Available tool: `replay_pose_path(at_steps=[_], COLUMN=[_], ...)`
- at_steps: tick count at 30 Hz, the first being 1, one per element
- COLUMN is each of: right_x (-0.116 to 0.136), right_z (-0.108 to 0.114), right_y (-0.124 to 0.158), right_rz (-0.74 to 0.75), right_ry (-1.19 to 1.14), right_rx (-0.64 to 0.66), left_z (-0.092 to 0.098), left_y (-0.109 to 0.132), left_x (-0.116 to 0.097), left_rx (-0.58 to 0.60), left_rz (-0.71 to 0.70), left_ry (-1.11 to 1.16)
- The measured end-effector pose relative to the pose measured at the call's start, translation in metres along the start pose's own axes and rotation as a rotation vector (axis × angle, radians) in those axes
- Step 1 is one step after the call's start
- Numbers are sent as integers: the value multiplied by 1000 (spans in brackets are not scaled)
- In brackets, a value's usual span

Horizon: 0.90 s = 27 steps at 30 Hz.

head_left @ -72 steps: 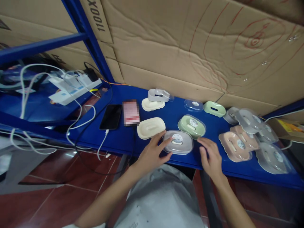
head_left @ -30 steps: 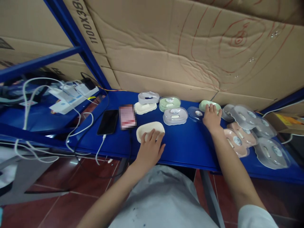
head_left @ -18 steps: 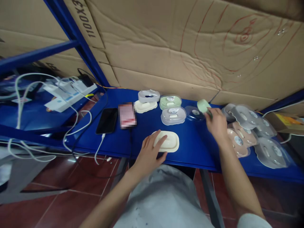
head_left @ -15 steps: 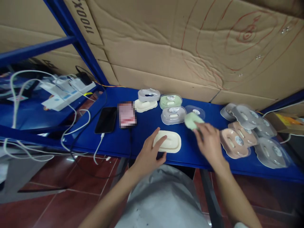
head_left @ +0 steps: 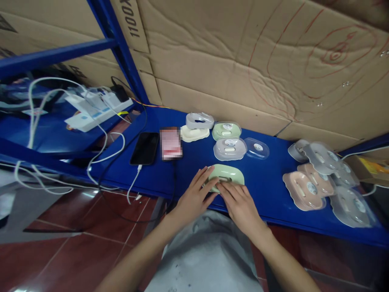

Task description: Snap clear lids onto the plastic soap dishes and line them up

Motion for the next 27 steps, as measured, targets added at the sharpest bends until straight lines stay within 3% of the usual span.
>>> replay_pose_path(at_steps=[5, 7, 9, 12, 14, 16, 18, 20, 23, 27], right_x=[-5, -22, -59, -136, -179, -201, -200, -181, -131, -68], right_z=[3, 11, 21, 29, 24, 17, 15, 19, 21, 9], right_y=[3, -1, -9, -19, -20, -15, -8, 1, 7, 5], right_rz=[76, 94, 5, -295, -455, -513, -497, -455, -276, 8], right_ry=[-148, -186, -145, 96, 255, 330, 355, 367, 235, -24], right_rx=[64, 36, -54, -131, -46, 41, 47, -17, -56, 38], left_z=[4, 5, 6, 7, 7, 6, 5, 6, 6, 5], left_y=[0, 0, 0, -1, -2, -3, -3, -3, -3, -5], left_x=[3, 6, 8, 6, 4, 3, 4, 5, 7, 6], left_rx=[-24, -49, -61, -62, -49, -25, -13, -29, -43, -40], left_rz=[63, 100, 123, 112, 106, 104, 110, 122, 140, 150], left_ry=[48, 55, 53, 32, 6, -15, -18, -5, -7, -32])
Point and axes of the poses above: each hand's wrist, its own y-axis away from the middle knuckle, its own z-axis out of the back of the hand, x = y × z, the point moved 7 cm from there along -y, towards the middle knuckle
